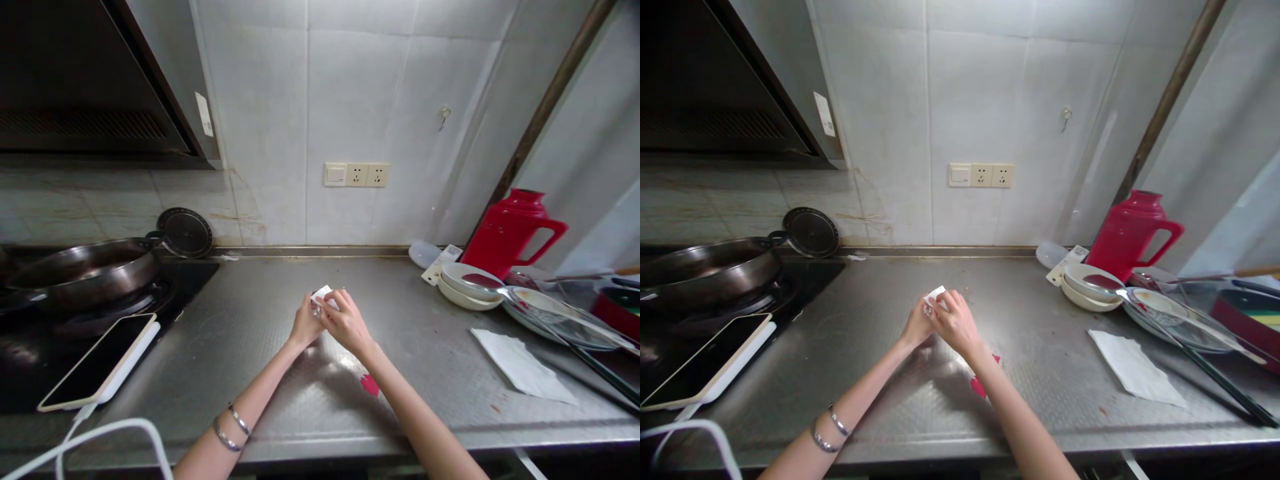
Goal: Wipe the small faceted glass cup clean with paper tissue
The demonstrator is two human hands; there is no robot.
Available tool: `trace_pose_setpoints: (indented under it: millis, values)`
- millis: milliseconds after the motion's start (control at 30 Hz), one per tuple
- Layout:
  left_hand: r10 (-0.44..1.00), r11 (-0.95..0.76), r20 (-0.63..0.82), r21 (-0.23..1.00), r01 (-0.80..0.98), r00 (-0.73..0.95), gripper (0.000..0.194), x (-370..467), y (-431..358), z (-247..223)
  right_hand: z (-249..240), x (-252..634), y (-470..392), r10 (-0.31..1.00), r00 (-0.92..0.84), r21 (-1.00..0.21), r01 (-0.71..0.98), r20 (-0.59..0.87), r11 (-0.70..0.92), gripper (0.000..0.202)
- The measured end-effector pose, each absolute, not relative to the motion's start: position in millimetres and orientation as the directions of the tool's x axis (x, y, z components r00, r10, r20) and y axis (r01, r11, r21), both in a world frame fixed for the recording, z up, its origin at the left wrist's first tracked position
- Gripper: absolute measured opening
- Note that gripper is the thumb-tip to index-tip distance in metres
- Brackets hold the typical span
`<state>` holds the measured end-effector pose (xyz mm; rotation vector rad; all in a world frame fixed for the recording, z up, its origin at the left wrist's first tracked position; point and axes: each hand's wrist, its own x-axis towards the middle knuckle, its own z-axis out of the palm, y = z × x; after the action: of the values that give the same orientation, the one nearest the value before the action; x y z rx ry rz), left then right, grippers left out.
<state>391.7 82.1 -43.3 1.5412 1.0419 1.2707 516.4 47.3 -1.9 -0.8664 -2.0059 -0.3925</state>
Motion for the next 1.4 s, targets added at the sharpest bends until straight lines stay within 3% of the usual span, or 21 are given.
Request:
trace_pose_setpoints:
  millis: [167, 333, 400, 533, 600, 867, 1167, 1400]
  values:
    - [0.933, -0.352, 0.333, 0.923, 0.154, 0.138, 0.042, 390, 81, -44, -12, 515, 36, 0.438, -0.337, -0.102, 0.685, 0.834, 0.721, 0.027]
    - [0.947, -0.278, 0.284, 0.959, -0.055, 0.154, 0.047, 391, 85, -43, -18, 517, 28, 0.467, -0.315, -0.202, 0.608, 0.826, 0.768, 0.026]
    - [0.957, -0.217, 0.232, 0.971, -0.099, 0.175, 0.052, 390, 85, -39, -17, 520, 29, 0.476, -0.219, -0.277, 0.583, 0.852, 0.763, 0.024]
    - [0.978, -0.142, 0.148, 0.988, -0.053, 0.148, 0.060, 392, 79, -29, -8, 530, 41, 0.517, 0.139, -0.491, 0.588, 0.845, 0.643, 0.024]
    - [0.983, -0.110, 0.119, 0.991, -0.073, 0.137, 0.061, 394, 75, -25, -5, 533, 50, 0.551, 0.166, -0.535, 0.571, 0.818, 0.623, 0.026]
    - [0.977, 0.014, 0.018, 0.988, -0.152, 0.211, 0.070, 394, 66, -14, -18, 528, 56, 0.614, -0.002, -0.530, 0.501, 0.790, 0.684, 0.028]
    - [0.973, -0.023, 0.046, 0.994, -0.104, 0.227, 0.066, 396, 67, -20, -25, 541, 39, 0.578, -0.084, -0.461, 0.515, 0.812, 0.723, 0.023]
    - [0.979, -0.045, 0.060, 0.996, -0.076, 0.197, 0.062, 398, 67, -20, -16, 543, 50, 0.610, 0.087, -0.551, 0.543, 0.787, 0.633, 0.027]
